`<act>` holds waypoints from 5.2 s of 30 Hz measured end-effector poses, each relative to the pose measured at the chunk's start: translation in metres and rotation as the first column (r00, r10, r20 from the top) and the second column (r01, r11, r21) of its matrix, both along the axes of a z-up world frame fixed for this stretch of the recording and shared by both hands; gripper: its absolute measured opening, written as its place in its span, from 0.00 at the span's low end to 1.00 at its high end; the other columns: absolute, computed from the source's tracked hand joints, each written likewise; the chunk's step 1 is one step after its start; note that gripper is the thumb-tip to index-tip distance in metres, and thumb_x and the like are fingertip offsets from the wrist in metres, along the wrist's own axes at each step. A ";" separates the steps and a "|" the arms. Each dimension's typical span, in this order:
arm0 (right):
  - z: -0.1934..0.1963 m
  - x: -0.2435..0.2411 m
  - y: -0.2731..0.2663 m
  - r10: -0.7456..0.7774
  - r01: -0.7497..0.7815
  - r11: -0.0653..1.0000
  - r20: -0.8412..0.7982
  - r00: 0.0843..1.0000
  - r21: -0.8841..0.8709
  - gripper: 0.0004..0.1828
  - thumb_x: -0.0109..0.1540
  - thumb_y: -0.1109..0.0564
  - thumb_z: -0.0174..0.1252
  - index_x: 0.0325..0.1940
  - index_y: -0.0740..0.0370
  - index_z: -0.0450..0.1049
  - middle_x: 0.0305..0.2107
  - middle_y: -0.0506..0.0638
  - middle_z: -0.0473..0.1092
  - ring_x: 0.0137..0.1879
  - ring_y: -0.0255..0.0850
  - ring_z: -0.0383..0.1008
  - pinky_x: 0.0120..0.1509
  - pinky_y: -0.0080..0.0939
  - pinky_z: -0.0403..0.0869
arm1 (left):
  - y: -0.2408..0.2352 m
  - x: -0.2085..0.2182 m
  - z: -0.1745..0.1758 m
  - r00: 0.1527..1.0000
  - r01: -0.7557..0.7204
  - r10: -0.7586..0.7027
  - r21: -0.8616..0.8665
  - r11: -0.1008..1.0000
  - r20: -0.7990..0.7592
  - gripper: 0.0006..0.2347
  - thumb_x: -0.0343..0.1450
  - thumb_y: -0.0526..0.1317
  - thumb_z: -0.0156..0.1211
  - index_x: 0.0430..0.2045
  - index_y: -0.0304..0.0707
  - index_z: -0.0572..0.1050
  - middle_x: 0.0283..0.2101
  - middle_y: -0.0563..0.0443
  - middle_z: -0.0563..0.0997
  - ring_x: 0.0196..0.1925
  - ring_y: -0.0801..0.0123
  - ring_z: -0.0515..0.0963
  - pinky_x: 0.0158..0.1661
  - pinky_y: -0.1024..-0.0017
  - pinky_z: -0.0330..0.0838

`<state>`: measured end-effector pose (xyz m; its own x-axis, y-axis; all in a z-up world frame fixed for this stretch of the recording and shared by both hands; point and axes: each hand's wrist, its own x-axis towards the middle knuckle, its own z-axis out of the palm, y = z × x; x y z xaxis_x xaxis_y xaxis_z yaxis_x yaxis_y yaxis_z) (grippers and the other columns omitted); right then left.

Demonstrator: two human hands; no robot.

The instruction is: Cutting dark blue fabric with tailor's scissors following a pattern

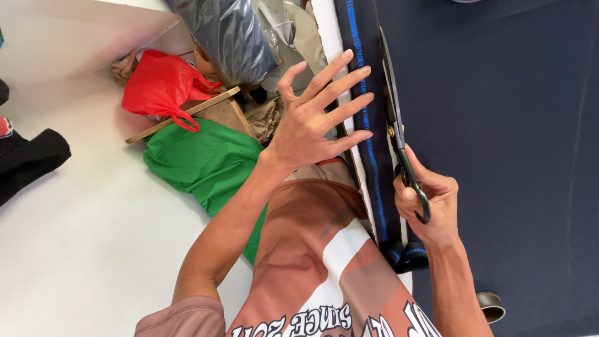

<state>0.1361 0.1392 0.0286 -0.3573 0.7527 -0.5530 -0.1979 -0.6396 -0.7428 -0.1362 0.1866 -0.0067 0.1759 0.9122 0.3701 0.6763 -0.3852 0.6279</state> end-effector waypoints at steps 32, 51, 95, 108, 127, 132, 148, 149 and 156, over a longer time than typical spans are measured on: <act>0.005 -0.025 0.043 0.024 -0.023 1.000 0.055 0.998 -0.011 0.39 0.59 0.58 0.64 0.74 0.63 0.61 0.22 0.44 0.47 0.23 0.30 0.41 0.23 0.28 0.43 | 0.001 0.000 -0.001 0.999 -0.027 0.027 -0.003 1.000 0.032 0.14 0.75 0.53 0.68 0.47 0.48 0.80 0.62 0.51 0.76 0.69 0.55 0.72 0.63 0.48 0.49; 0.014 -0.044 0.073 0.031 -0.031 0.999 0.020 0.999 0.036 0.40 0.60 0.47 0.67 0.73 0.63 0.64 0.21 0.46 0.59 0.20 0.28 0.50 0.21 0.24 0.48 | 0.002 0.001 -0.001 0.997 -0.046 0.046 0.012 0.999 0.064 0.13 0.75 0.52 0.67 0.46 0.48 0.81 0.60 0.51 0.78 0.68 0.56 0.73 0.63 0.51 0.46; 0.024 -0.082 0.122 0.074 -0.078 0.996 0.122 0.990 0.030 0.37 0.62 0.46 0.65 0.73 0.57 0.66 0.24 0.45 0.61 0.20 0.26 0.55 0.21 0.20 0.52 | 0.000 -0.002 -0.002 0.997 -0.046 0.047 -0.008 0.999 0.059 0.14 0.76 0.54 0.63 0.48 0.48 0.81 0.63 0.53 0.76 0.70 0.59 0.70 0.64 0.52 0.44; 0.017 -0.092 0.128 0.099 -0.112 0.990 0.155 0.983 0.083 0.38 0.60 0.44 0.67 0.72 0.54 0.67 0.22 0.43 0.59 0.19 0.26 0.48 0.18 0.21 0.47 | -0.001 -0.001 -0.002 0.997 -0.065 0.064 0.008 0.998 0.047 0.15 0.76 0.55 0.61 0.48 0.48 0.80 0.63 0.53 0.76 0.70 0.59 0.70 0.64 0.51 0.45; 0.016 -0.100 0.137 0.089 -0.098 0.993 0.124 0.988 0.068 0.37 0.62 0.46 0.65 0.74 0.55 0.66 0.23 0.44 0.60 0.20 0.26 0.53 0.17 0.20 0.48 | -0.003 -0.001 -0.003 0.996 -0.077 0.076 0.026 0.997 0.043 0.15 0.76 0.56 0.61 0.47 0.48 0.80 0.62 0.54 0.76 0.70 0.60 0.70 0.63 0.51 0.45; 0.014 -0.102 0.139 0.092 -0.105 0.991 0.143 0.985 0.088 0.37 0.61 0.45 0.66 0.73 0.54 0.67 0.23 0.44 0.60 0.20 0.26 0.52 0.18 0.21 0.47 | -0.004 -0.001 -0.003 0.997 -0.073 0.072 0.035 0.997 0.041 0.16 0.77 0.56 0.57 0.48 0.48 0.81 0.63 0.53 0.76 0.71 0.61 0.69 0.64 0.51 0.45; 0.088 -0.034 0.074 -0.009 -0.053 0.989 0.422 0.906 0.135 0.32 0.59 0.64 0.56 0.69 0.69 0.67 0.19 0.40 0.47 0.21 0.22 0.44 0.20 0.24 0.42 | -0.113 0.142 0.024 0.808 0.511 -0.553 0.225 0.830 0.203 0.05 0.69 0.44 0.63 0.29 0.50 0.74 0.38 0.52 0.75 0.41 0.59 0.75 0.42 0.59 0.66; 0.101 -0.018 0.061 -0.054 -0.058 0.980 0.541 0.840 0.188 0.33 0.59 0.66 0.54 0.70 0.70 0.66 0.21 0.39 0.46 0.23 0.22 0.43 0.22 0.26 0.42 | -0.131 0.171 0.009 0.697 0.690 -0.711 0.187 0.699 0.089 0.14 0.63 0.51 0.70 0.39 0.56 0.77 0.48 0.53 0.77 0.50 0.62 0.75 0.44 0.63 0.65; 0.070 0.210 -0.085 -0.273 0.200 0.950 0.332 0.903 0.239 0.29 0.70 0.51 0.46 0.77 0.51 0.56 0.36 0.39 0.52 0.33 0.20 0.50 0.33 0.11 0.54 | -0.148 0.242 -0.040 0.600 0.771 -0.799 0.302 0.560 -0.049 0.18 0.57 0.25 0.66 0.07 0.57 0.67 0.33 0.55 0.69 0.36 0.62 0.71 0.31 0.66 0.65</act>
